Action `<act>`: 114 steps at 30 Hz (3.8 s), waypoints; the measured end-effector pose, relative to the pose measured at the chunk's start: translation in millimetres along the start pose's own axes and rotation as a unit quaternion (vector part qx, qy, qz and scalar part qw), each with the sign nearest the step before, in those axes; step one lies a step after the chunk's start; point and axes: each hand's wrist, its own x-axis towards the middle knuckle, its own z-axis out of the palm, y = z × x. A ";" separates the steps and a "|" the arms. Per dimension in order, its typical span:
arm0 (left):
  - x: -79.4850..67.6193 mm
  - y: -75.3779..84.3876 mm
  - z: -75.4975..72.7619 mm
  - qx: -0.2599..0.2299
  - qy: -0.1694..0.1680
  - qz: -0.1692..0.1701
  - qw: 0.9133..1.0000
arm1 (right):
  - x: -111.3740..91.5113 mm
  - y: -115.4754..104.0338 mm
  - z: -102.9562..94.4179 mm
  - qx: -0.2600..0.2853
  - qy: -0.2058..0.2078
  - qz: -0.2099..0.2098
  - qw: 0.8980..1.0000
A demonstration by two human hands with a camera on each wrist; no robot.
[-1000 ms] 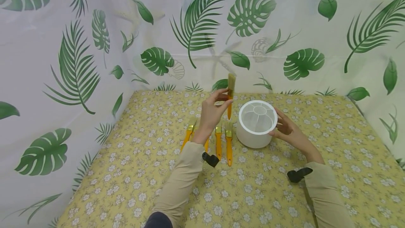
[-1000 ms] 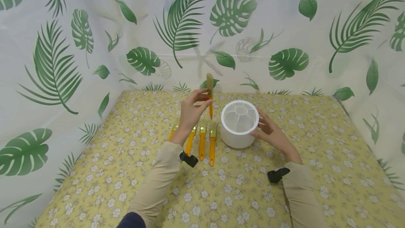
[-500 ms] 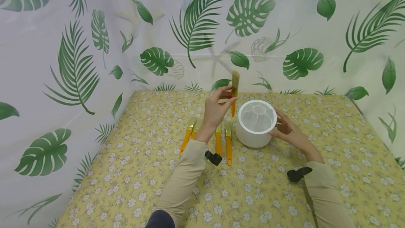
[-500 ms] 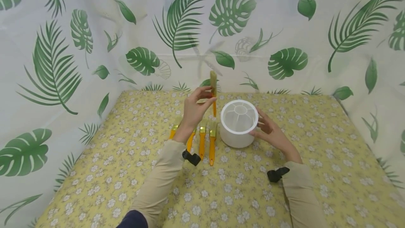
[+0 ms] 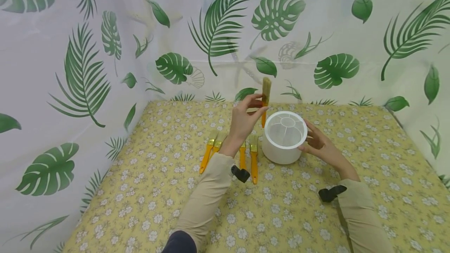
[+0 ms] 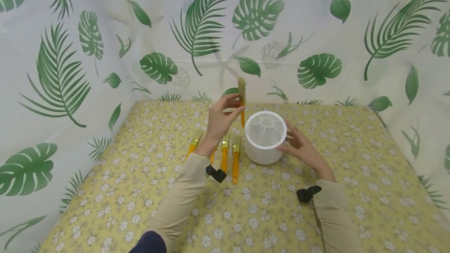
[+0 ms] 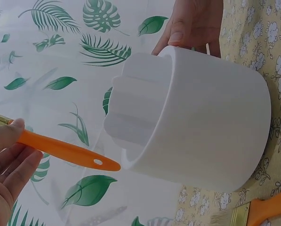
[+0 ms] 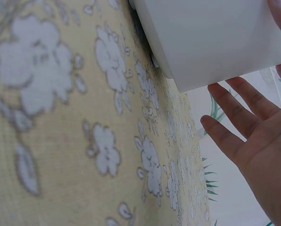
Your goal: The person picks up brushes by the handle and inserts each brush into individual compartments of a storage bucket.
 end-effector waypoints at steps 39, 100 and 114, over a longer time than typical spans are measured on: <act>2.3 -9.9 25.8 -0.005 -0.029 -0.016 0.999 | 1.6 5.4 -1.5 -0.009 0.000 0.006 1.000; -18.5 -45.9 1.8 0.027 -0.033 -0.091 0.995 | -1.0 8.0 -3.9 -0.013 0.029 -0.015 0.999; -25.5 -52.8 -6.7 0.027 -0.030 -0.092 0.995 | -3.0 -1.1 -2.8 -0.017 0.059 0.008 0.998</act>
